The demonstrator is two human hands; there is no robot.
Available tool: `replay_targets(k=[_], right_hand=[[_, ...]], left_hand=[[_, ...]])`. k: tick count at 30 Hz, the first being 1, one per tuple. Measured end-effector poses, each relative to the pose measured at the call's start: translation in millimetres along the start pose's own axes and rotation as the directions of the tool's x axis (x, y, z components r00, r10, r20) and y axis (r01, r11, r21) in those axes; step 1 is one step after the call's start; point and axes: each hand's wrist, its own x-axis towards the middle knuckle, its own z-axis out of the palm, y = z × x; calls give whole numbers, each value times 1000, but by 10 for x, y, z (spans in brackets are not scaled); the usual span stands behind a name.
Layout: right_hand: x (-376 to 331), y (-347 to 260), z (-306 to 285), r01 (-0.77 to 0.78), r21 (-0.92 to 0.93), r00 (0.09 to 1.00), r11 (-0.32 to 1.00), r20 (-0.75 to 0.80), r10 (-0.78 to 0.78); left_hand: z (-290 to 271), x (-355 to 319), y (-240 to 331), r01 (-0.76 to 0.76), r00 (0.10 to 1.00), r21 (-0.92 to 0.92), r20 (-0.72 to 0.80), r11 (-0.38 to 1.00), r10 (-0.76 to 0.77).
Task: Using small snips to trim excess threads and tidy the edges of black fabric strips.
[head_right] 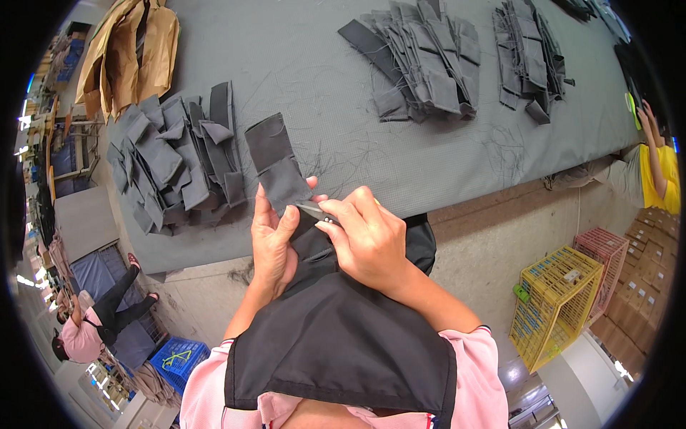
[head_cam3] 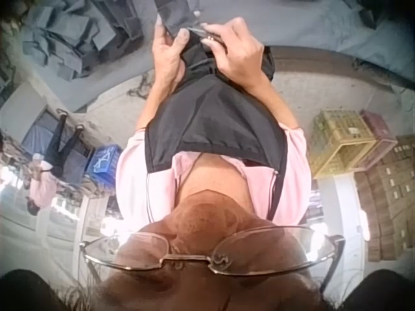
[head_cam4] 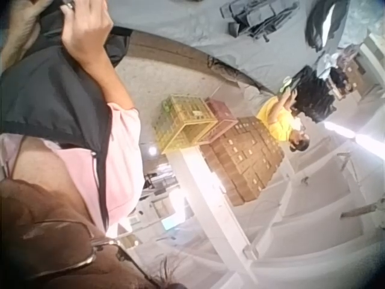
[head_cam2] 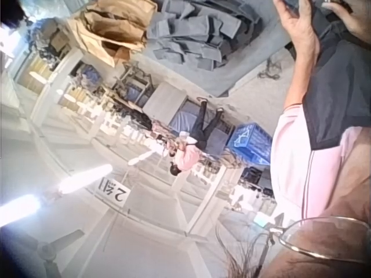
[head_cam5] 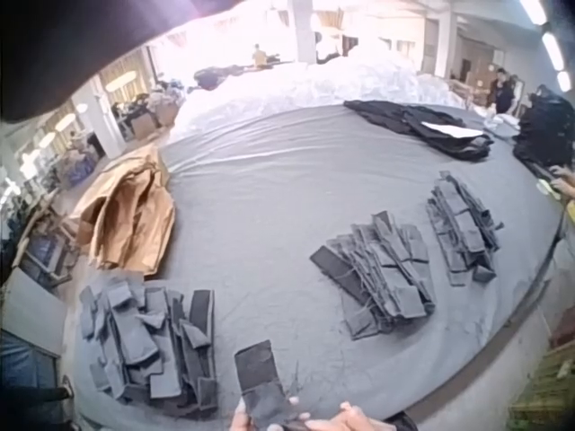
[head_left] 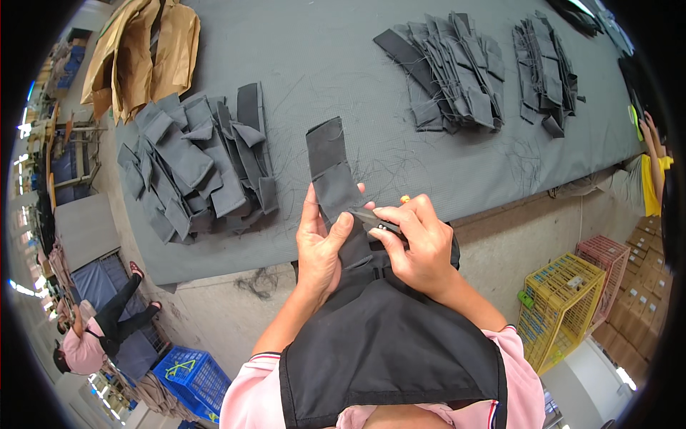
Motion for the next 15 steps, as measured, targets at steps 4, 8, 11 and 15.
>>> replay_targets(k=[4, 8, 11, 15], right_hand=[[3, -3, 27, 39, -58, 999, 998, 12, -38], [-3, -39, 7, 19, -57, 999, 998, 30, -17], [-10, -37, 28, -47, -8, 999, 999, 21, 47], [-29, -31, 47, -71, 15, 997, 997, 4, 71]], left_hand=[[-17, 12, -33, -34, 999, 3, -1, 999, 34], [-21, -6, -30, -39, 999, -7, -29, 999, 39], [-18, -2, -40, -66, 998, -34, -20, 997, 65], [1, 1, -46, -64, 997, -14, -35, 998, 64]])
